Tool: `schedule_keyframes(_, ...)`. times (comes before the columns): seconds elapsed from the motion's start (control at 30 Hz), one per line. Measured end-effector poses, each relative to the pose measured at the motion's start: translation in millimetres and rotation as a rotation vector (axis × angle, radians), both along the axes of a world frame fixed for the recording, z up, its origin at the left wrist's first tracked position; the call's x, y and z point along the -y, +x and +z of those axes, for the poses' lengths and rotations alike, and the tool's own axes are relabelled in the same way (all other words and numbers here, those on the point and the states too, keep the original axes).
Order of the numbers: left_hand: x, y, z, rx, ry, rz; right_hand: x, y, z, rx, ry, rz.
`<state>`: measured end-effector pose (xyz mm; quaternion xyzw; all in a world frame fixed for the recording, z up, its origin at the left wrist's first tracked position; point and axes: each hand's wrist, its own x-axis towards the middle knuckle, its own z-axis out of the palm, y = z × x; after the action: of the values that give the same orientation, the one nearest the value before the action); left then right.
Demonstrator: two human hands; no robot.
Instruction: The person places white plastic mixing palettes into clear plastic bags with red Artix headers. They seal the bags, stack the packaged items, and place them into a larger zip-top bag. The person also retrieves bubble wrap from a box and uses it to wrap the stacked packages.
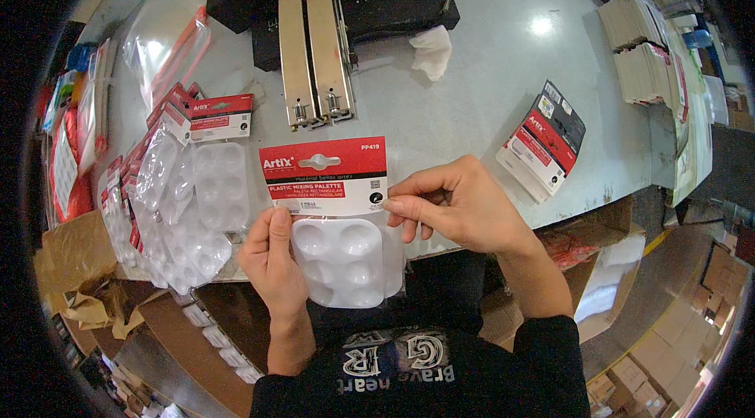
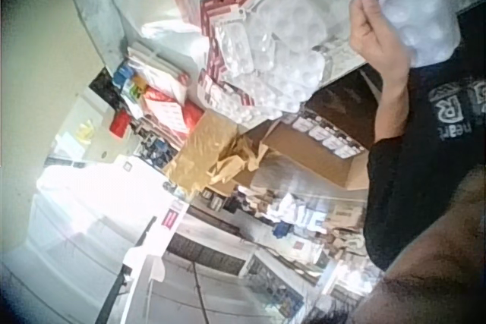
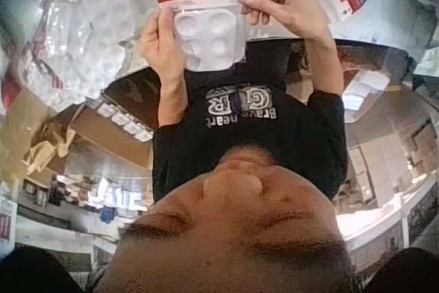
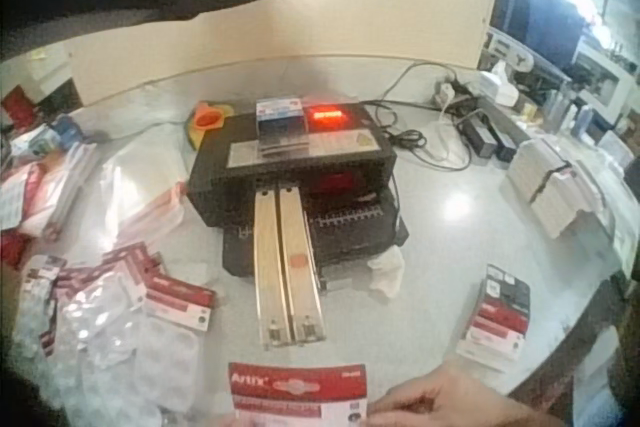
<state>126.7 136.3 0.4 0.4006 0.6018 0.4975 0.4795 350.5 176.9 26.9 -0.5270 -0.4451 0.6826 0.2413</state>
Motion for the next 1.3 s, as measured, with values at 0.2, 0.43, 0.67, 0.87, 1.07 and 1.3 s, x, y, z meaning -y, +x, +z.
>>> schedule_keyframes(0.2, 1.4, 2.5, 13.5, -0.083, -0.025, -0.034, 8.8, -12.6, 3.4, -0.092, -0.126, -0.094)
schedule_keyframes(0.43, -27.7, -0.4, -20.5, -0.111, -0.017, -0.082, -10.6, -28.0, -40.0, -0.271, -0.152, -0.338)
schedule_keyframes(0.67, -32.3, 0.4, -27.2, 0.109, -0.100, -0.076, -8.3, -29.2, -43.8, -0.263, -0.140, -0.418)
schedule_keyframes(0.87, -39.1, 4.4, -11.3, 0.077, 0.035, -0.082, -10.8, -32.1, -31.2, -0.185, -0.104, -0.381)
schedule_keyframes(1.07, -43.8, -0.8, -33.1, 0.136, -0.184, -0.088, -16.1, -33.0, -44.9, -0.263, -0.100, -0.436)
schedule_keyframes(1.3, -43.2, -1.9, -36.1, 0.066, -0.158, -0.058, -17.2, -29.7, -47.3, -0.247, -0.120, -0.428)
